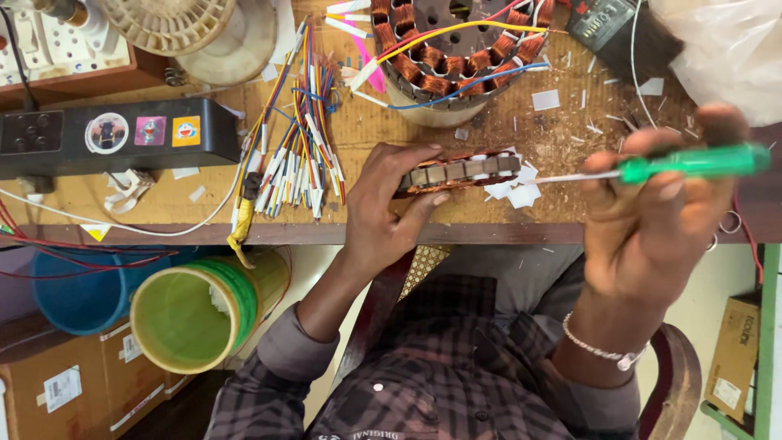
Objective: The person inserts small white insulating pieces into the slots of a copper-wound motor stator. They use a green-handled screwdriver to press the pieces into place and scissors to trim excess material. The work is performed at a cluttered workbench with multiple stators and tools visible.
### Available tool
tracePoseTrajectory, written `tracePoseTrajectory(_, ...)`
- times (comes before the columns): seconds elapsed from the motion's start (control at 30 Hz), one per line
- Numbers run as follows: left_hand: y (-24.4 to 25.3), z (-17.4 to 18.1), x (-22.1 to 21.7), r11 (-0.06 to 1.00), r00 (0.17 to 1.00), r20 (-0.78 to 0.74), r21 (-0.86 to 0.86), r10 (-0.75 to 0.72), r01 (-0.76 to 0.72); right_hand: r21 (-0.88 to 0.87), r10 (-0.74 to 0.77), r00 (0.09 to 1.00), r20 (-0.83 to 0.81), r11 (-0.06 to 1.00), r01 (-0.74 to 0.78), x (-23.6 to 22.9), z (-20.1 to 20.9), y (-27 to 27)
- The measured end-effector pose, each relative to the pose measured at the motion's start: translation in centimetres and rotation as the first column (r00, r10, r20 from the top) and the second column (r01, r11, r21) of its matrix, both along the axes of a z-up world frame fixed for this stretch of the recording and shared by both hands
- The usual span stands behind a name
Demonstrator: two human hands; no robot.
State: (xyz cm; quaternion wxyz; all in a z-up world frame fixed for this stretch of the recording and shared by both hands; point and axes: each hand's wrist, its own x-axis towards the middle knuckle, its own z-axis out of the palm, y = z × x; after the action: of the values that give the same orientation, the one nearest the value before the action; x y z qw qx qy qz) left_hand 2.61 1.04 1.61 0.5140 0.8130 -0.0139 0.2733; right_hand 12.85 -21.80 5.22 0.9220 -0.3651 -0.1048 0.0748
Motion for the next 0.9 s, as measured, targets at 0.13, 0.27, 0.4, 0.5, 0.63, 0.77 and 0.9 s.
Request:
tracePoseTrajectory(0.13, -0.3, 0.4, 0.2, 0.999, 0.999, -0.015, 0.031, -0.032, 0.032, -0.333, -0.045, 0.944, 0.326, 0.929, 0.159, -2.6, 1.1, 0.9)
tracePoseTrajectory(0.27, -0.6, 0.7, 0.5, 0.998, 0.998, 0.029, 0.037, -0.053, 0.052, -0.452, -0.058, 0.914, 0.401, 0.856, 0.252, -3.8, 1.6, 1.5)
tracePoseTrajectory(0.4, -0.7, 1.0, 0.7, 0.999, 0.999, 0.023, 0.039, -0.038, 0.037, -0.489, -0.074, 0.909, 0.41, 0.824, 0.288, -4.3, 2.2, 2.0)
tracePoseTrajectory(0.5, -0.7, 1.5, 1.0, 0.998, 0.998, -0.001, 0.039, -0.056, 0.056, -0.494, -0.092, 0.905, 0.415, 0.813, 0.308, -4.0, 2.5, 2.5)
tracePoseTrajectory(0.63, -0.9, 2.4, 1.3, 0.993, 0.993, -0.048, 0.05, -0.104, 0.106, -0.498, -0.09, 0.889, 0.448, 0.801, 0.332, -3.3, 2.7, 3.0)
tracePoseTrajectory(0.77, -1.5, 3.3, 1.3, 0.986, 0.994, -0.063, 0.133, -0.092, 0.1, -0.518, -0.068, 0.879, 0.473, 0.785, 0.34, -3.7, 3.0, 3.3)
tracePoseTrajectory(0.9, -1.8, 3.7, 1.4, 0.987, 0.991, -0.108, 0.134, -0.079, 0.094, -0.589, -0.07, 0.882, 0.466, 0.719, 0.368, -4.9, 3.4, 3.5)
